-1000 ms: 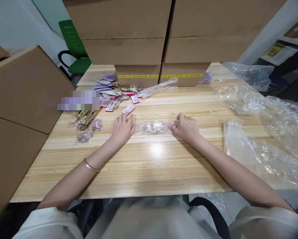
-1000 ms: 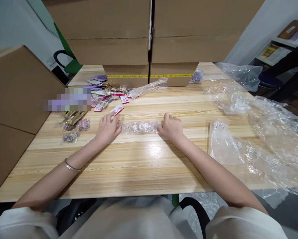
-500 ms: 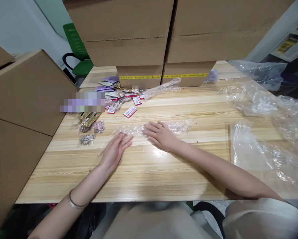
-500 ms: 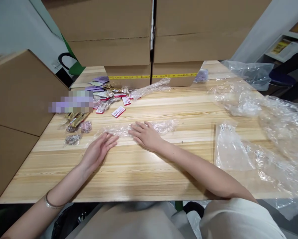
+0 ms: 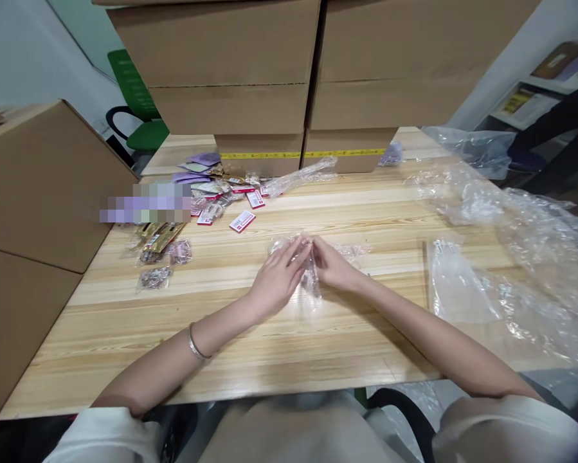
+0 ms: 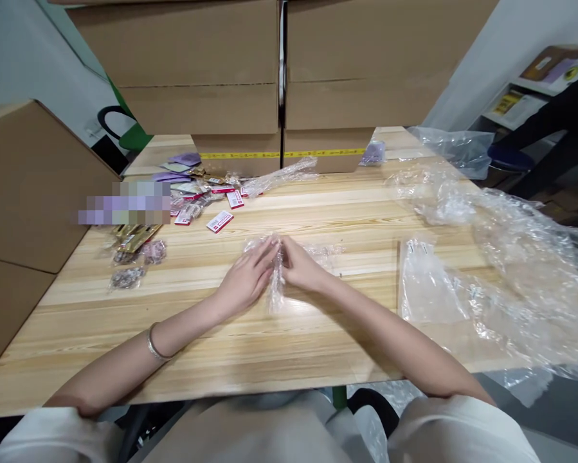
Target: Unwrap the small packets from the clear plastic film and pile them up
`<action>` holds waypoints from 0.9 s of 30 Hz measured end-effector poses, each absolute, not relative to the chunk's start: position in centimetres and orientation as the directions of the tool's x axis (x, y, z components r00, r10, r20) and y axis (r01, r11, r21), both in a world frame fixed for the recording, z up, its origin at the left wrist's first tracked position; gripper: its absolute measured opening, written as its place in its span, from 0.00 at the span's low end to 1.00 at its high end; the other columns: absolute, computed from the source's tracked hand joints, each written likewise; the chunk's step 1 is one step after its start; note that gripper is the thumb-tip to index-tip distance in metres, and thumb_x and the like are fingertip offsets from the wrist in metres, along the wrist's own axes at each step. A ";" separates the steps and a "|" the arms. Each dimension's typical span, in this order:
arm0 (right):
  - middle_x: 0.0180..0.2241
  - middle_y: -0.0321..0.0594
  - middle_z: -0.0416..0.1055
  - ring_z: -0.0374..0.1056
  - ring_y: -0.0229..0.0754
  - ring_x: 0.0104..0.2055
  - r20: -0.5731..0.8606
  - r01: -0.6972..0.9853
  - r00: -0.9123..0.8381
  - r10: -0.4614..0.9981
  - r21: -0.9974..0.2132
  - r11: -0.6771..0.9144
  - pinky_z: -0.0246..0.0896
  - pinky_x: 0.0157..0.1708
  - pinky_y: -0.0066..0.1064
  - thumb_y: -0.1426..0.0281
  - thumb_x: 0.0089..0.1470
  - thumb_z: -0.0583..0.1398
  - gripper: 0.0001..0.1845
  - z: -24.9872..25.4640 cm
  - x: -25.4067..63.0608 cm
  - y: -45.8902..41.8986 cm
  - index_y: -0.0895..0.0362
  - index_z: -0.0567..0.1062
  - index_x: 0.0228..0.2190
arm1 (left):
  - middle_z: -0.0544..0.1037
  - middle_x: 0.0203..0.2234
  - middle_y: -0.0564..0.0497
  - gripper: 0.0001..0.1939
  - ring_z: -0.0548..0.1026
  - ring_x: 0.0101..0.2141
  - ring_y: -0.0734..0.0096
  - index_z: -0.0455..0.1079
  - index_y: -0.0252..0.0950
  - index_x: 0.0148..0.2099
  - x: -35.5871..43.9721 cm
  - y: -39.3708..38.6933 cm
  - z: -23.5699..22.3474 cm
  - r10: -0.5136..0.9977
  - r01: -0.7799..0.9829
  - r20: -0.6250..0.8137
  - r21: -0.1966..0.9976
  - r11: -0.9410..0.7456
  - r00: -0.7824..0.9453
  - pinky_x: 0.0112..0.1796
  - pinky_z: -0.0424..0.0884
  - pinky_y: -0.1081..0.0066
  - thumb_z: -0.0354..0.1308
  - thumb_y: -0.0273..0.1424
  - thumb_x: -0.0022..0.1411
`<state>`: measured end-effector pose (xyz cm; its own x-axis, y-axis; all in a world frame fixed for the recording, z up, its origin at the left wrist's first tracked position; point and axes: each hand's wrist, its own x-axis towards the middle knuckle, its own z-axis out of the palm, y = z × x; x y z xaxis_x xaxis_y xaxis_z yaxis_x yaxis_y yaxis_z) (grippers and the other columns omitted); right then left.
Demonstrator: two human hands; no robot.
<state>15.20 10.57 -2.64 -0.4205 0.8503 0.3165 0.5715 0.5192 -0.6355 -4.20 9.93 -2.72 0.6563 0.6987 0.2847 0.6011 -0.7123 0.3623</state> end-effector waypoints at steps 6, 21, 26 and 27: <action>0.52 0.56 0.69 0.67 0.59 0.53 -0.036 0.902 -0.221 0.975 -0.387 0.191 0.61 0.51 0.50 0.69 0.48 0.61 0.29 -0.3 23.2 8.2 0.60 0.68 0.53 | 0.63 0.64 0.38 0.24 0.61 0.62 0.47 0.62 0.37 0.65 -3.0 10.3 -2.6 0.704 0.678 0.235 0.192 -0.710 0.671 0.59 0.60 0.49 0.50 0.37 0.70; 0.38 0.46 0.75 0.68 0.49 0.44 0.536 0.675 -0.240 0.810 -0.507 0.536 0.62 0.46 0.45 0.65 0.59 0.57 0.09 -3.1 14.7 11.1 0.55 0.76 0.35 | 0.74 0.50 0.42 0.13 0.70 0.55 0.59 0.66 0.35 0.53 -4.3 12.7 -3.8 0.561 0.443 0.368 0.360 -0.821 0.741 0.56 0.68 0.56 0.51 0.22 0.67; 0.62 0.59 0.59 0.49 0.59 0.67 0.404 0.622 -0.605 0.687 -0.299 0.724 0.49 0.62 0.53 0.60 0.51 0.62 0.41 -3.4 16.0 9.9 0.65 0.59 0.62 | 0.68 0.47 0.44 0.17 0.72 0.50 0.60 0.60 0.38 0.54 -4.9 13.1 -3.8 0.714 0.455 0.413 0.567 -0.687 0.565 0.50 0.72 0.59 0.58 0.26 0.64; 0.62 0.60 0.60 0.49 0.59 0.67 0.379 0.638 -0.612 0.694 -0.282 0.717 0.49 0.62 0.53 0.63 0.52 0.61 0.40 -3.5 16.1 9.9 0.66 0.59 0.61 | 0.67 0.48 0.43 0.19 0.71 0.51 0.60 0.60 0.38 0.55 -5.0 13.2 -3.7 0.709 0.438 0.427 0.573 -0.692 0.561 0.51 0.71 0.59 0.59 0.26 0.63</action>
<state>16.12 9.93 -3.48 -0.6123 0.6939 0.3788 0.6380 0.7167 -0.2816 -5.00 13.16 -3.67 0.5610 0.7090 0.4274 0.4382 -0.6923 0.5733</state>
